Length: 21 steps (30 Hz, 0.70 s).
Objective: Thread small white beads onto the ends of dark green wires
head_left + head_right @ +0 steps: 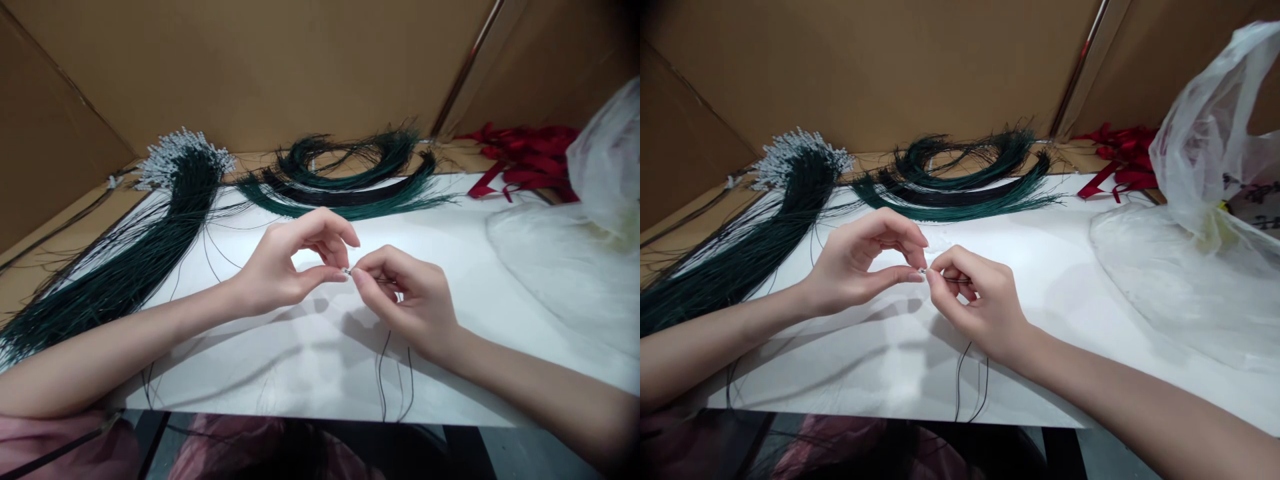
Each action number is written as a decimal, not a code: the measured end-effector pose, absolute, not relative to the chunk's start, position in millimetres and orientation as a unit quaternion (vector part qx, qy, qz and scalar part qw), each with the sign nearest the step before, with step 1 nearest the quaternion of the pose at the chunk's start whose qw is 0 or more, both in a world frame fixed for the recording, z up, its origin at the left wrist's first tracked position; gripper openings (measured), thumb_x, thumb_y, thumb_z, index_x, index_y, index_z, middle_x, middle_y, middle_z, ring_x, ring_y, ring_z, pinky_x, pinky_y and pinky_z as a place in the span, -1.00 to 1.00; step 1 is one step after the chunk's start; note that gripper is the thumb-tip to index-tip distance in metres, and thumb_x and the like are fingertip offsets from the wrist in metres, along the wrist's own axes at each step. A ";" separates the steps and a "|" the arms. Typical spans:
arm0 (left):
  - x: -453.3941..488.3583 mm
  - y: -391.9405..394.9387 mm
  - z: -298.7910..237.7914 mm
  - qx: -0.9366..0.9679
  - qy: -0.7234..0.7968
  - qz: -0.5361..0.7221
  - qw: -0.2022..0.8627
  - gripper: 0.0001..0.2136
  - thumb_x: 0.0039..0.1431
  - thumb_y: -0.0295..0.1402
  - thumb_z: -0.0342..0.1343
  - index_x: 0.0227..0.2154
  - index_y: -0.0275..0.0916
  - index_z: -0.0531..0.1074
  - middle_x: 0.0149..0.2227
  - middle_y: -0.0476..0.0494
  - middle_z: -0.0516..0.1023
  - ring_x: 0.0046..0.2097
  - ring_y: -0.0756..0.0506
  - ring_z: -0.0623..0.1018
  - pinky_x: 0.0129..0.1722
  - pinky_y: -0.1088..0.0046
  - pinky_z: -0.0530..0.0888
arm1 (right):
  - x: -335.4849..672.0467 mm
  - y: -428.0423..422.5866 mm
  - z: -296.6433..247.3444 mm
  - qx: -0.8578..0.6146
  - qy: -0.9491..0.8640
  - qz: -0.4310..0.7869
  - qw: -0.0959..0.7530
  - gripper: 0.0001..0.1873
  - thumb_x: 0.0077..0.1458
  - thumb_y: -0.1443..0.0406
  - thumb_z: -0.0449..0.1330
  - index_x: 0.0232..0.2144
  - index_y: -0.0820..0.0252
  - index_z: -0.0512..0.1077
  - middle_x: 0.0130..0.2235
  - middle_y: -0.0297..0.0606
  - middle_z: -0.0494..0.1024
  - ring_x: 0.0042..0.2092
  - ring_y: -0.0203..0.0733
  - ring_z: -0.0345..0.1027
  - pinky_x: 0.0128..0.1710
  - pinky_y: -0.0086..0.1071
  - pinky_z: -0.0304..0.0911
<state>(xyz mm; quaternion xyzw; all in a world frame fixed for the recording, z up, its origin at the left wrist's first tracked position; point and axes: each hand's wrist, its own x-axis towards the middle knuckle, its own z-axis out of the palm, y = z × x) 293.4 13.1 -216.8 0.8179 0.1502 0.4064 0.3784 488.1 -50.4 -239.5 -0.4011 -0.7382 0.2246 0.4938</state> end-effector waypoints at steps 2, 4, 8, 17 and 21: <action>292.6 13.4 -216.6 0.818 0.151 0.402 0.383 -0.71 0.11 -0.52 0.33 -0.13 -0.27 0.42 -0.33 -0.03 0.54 -0.30 0.03 0.60 -0.19 0.50 0.58 | 488.3 -50.2 -239.2 -0.397 -0.738 0.238 0.491 -0.85 0.20 0.47 0.14 -0.38 0.17 0.34 -0.53 -0.44 0.29 -0.54 -0.42 0.06 -0.58 -0.46 0.03; 292.6 12.9 -216.5 0.818 0.157 0.394 0.389 -0.70 0.11 -0.52 0.33 -0.12 -0.27 0.41 -0.34 -0.03 0.53 -0.30 0.02 0.59 -0.20 0.49 0.57 | 488.2 -50.0 -238.9 -0.393 -0.743 0.236 0.488 -0.85 0.20 0.48 0.12 -0.38 0.17 0.32 -0.53 -0.45 0.27 -0.54 -0.43 0.05 -0.58 -0.46 0.02; 294.9 10.1 -215.4 0.816 0.175 0.377 0.402 -0.71 0.13 -0.51 0.30 -0.12 -0.27 0.39 -0.36 -0.02 0.51 -0.32 0.02 0.57 -0.24 0.47 0.55 | 487.9 -49.7 -240.8 -0.387 -0.759 0.216 0.477 -0.83 0.21 0.50 0.13 -0.38 0.18 0.32 -0.53 -0.47 0.23 -0.53 -0.44 -0.01 -0.55 -0.46 0.00; 289.1 9.1 -205.0 0.828 0.213 0.341 0.391 -0.68 0.13 -0.52 0.26 -0.07 -0.25 0.36 -0.37 -0.02 0.52 -0.33 0.00 0.55 -0.28 0.46 0.51 | 488.6 -48.5 -242.2 -0.409 -0.747 0.218 0.477 -0.86 0.25 0.44 0.14 -0.37 0.19 0.34 -0.52 -0.44 0.27 -0.53 -0.42 0.05 -0.54 -0.44 0.03; 288.3 9.7 -205.3 0.832 0.211 0.341 0.383 -0.71 0.14 -0.54 0.23 -0.09 -0.24 0.37 -0.39 0.00 0.51 -0.35 0.01 0.55 -0.30 0.46 0.50 | 488.2 -48.1 -241.0 -0.410 -0.745 0.221 0.478 -0.87 0.23 0.44 0.14 -0.38 0.20 0.35 -0.54 -0.45 0.26 -0.54 -0.42 0.04 -0.54 -0.44 0.02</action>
